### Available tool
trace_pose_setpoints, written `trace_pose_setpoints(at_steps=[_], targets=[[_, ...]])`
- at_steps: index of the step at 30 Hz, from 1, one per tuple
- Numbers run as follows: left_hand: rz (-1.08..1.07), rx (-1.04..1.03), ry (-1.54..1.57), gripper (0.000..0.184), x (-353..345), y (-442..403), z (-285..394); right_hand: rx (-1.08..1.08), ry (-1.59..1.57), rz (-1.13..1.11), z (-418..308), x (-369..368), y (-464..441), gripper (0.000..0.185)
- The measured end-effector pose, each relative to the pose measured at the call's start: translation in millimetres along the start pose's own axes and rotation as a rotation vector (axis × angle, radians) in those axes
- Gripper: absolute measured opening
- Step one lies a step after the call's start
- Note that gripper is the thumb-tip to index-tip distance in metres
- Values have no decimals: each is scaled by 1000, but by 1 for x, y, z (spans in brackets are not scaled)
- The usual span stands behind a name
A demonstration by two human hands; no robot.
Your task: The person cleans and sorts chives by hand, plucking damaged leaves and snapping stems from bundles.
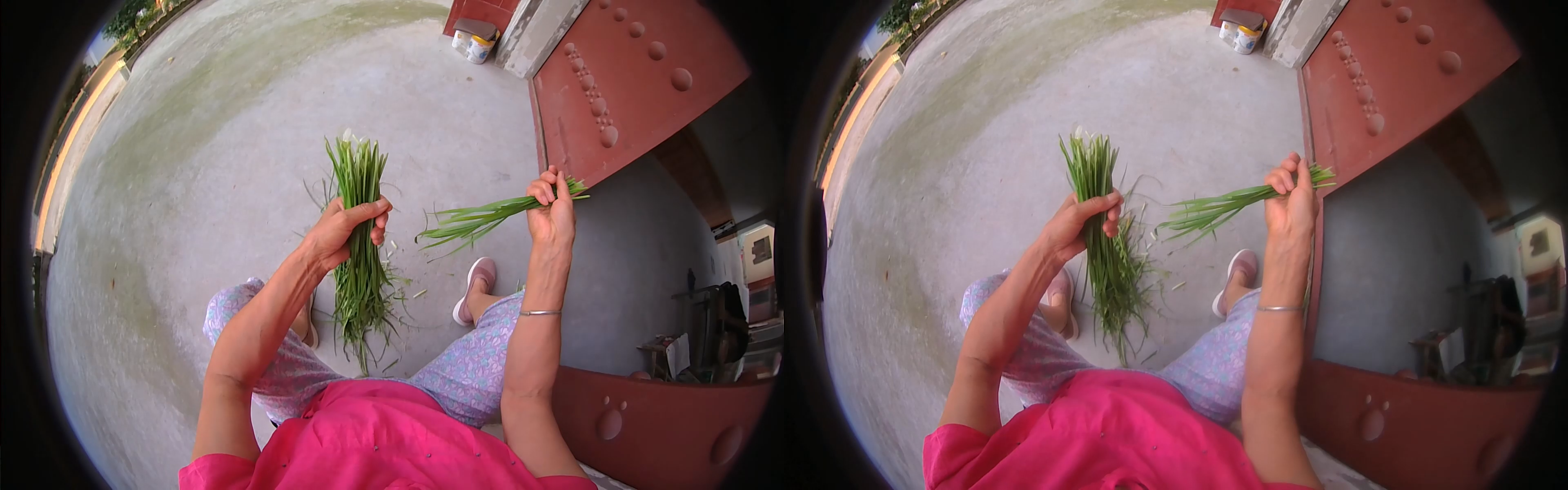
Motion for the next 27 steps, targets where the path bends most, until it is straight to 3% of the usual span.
trace_pose_setpoints(at_steps=[17, 23, 27], targets=[[-1, 24, -8, 10, -2, 0, -6, -14, -63, -19, -1, 6, -4, 15], [-5, 26, 6, 13, -1, -3, -11, 44, 144, -33, -3, -4, 0, 16], [-35, 26, 3, 10, -6, -1, -10, 52, 452, -115, 8, -23, 10, 18]])
Point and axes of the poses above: each hand's wrist, its own y-axis away from the middle knuckle, its own x-axis out of the back of the hand, z = x × y, the point moved 7 cm from there along -y, towards the middle knuckle, and after that the axes turned 2 degrees about -y, right-handed, at the moved point
